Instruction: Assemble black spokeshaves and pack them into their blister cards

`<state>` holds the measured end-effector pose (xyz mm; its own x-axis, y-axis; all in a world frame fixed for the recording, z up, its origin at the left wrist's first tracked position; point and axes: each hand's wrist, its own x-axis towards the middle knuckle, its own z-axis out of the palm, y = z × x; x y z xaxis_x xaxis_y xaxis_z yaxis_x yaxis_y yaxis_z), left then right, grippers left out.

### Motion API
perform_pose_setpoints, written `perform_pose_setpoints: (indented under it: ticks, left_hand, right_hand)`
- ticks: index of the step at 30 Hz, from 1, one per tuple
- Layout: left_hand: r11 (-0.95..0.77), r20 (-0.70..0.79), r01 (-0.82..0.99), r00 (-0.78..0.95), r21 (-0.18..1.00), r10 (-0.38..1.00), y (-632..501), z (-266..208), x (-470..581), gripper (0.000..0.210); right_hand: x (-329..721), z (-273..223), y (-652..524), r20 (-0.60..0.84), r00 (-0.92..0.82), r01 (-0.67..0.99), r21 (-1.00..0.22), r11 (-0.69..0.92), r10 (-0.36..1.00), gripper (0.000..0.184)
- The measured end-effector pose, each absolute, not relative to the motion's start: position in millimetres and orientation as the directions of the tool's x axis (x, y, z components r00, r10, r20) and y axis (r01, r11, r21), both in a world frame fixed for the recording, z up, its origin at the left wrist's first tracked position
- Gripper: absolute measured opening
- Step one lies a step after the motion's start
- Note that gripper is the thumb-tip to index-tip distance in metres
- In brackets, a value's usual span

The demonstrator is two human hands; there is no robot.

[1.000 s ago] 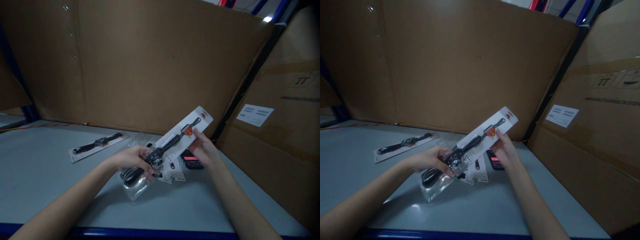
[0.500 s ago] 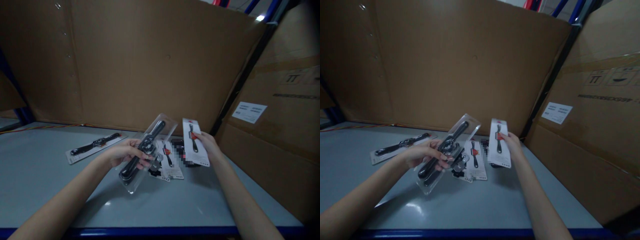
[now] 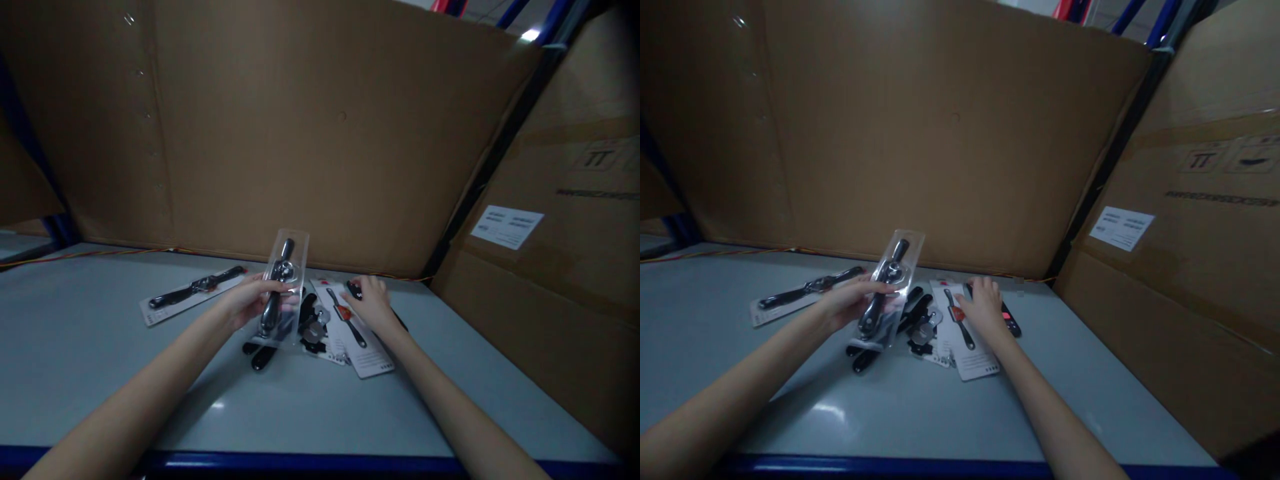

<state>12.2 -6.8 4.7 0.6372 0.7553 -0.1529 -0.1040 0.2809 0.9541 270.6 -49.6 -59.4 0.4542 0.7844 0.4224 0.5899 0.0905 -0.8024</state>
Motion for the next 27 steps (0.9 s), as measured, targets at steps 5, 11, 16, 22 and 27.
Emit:
perform_pose_setpoints:
  ticks: [5,11,16,22,27]
  left_hand:
    - [0.262,-0.104,-0.077,0.783,0.962,0.613,-15,-1,16,0.037]
    - [0.206,-0.036,-0.076,0.872,0.976,0.489,-26,-10,23,0.038]
    - [0.199,-0.009,-0.108,0.859,0.974,0.512,-24,-12,24,0.038]
    - [0.146,-0.105,0.043,0.889,0.988,0.447,-34,-6,24,0.041]
    - [-0.118,-0.054,0.152,0.806,0.981,0.589,-16,0,13,0.044]
  right_hand:
    - [231,-44,-58,0.353,0.149,0.231,-0.921,0.315,0.924,0.027]
    - [209,-35,-71,0.13,-0.145,-0.382,-0.922,0.065,0.981,0.027]
    - [212,-32,-73,0.072,-0.224,-0.528,-0.847,-0.059,0.972,0.023]
    - [199,-36,-77,0.09,0.032,-0.35,-0.932,0.095,0.995,0.017]
    - [217,-31,-77,0.161,0.348,-0.232,-0.939,0.252,0.924,0.021]
